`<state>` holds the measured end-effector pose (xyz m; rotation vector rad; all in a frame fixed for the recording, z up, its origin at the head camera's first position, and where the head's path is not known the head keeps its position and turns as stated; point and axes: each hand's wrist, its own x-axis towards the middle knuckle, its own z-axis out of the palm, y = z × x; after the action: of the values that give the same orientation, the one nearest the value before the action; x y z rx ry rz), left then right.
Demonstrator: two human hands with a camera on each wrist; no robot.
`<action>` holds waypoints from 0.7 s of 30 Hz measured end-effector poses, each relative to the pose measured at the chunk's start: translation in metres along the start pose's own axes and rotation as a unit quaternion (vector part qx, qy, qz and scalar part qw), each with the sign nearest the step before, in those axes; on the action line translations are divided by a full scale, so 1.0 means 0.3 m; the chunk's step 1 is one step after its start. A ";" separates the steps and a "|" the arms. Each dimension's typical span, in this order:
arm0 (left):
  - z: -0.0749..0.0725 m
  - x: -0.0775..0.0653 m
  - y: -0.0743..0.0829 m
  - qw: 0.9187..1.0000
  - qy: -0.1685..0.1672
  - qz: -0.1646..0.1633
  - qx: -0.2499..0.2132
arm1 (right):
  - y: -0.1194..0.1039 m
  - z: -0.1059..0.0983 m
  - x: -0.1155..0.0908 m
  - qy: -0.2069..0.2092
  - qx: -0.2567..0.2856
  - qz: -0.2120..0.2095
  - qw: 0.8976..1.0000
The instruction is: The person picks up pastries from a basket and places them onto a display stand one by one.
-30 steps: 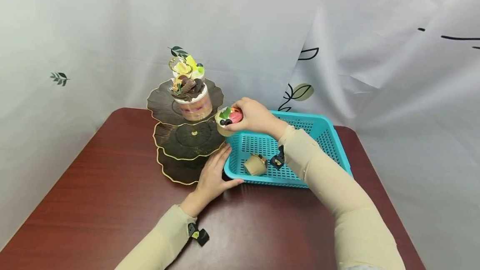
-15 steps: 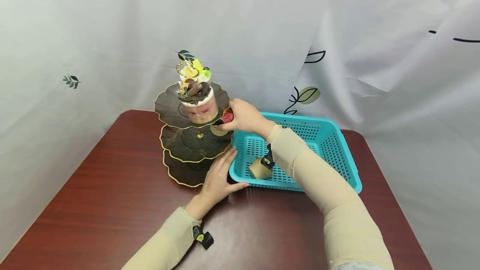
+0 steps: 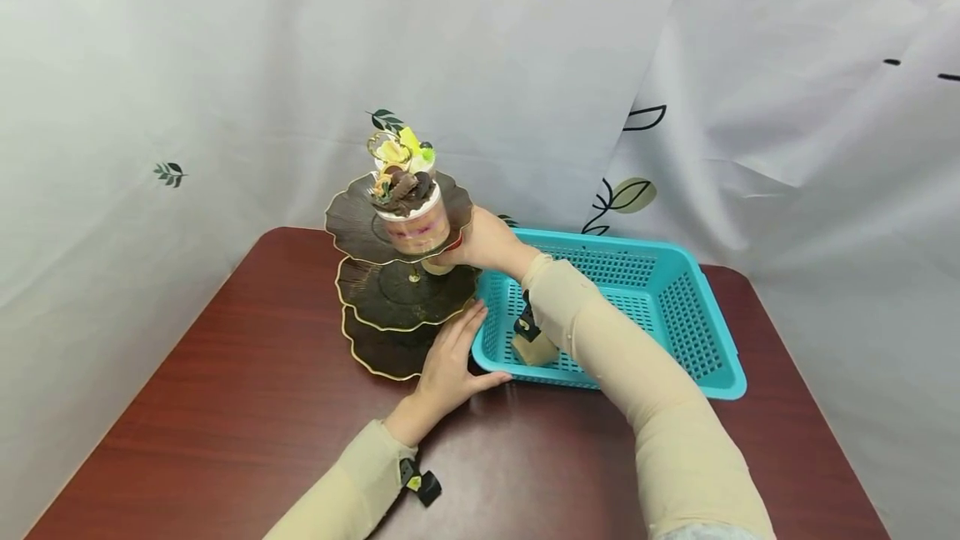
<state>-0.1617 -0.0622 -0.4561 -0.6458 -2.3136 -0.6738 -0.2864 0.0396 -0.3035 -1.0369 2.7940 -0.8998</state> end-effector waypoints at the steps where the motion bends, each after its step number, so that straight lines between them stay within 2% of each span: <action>1: 0.000 0.000 0.000 1.000 0.000 -0.002 0.002 | 0.002 0.005 0.005 -0.001 0.004 -0.004 1.000; 5: 0.009 0.005 0.009 1.000 -0.004 -0.004 0.007 | 0.017 0.013 0.008 0.004 0.013 -0.013 1.000; 9: 0.023 0.014 0.023 1.000 -0.014 0.008 0.015 | 0.039 0.004 -0.006 0.019 0.018 -0.017 1.000; 14: 0.036 0.030 0.029 0.999 -0.009 0.023 0.029 | 0.061 -0.011 -0.013 0.023 0.030 -0.030 0.999; 21: 0.054 0.081 0.041 0.998 -0.010 0.050 0.035 | 0.097 -0.056 -0.032 0.040 0.032 0.004 0.999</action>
<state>-0.1779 -0.0368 -0.4468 -0.7340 -2.2952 -0.5402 -0.2999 0.0718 -0.3065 -1.0029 2.8090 -1.0459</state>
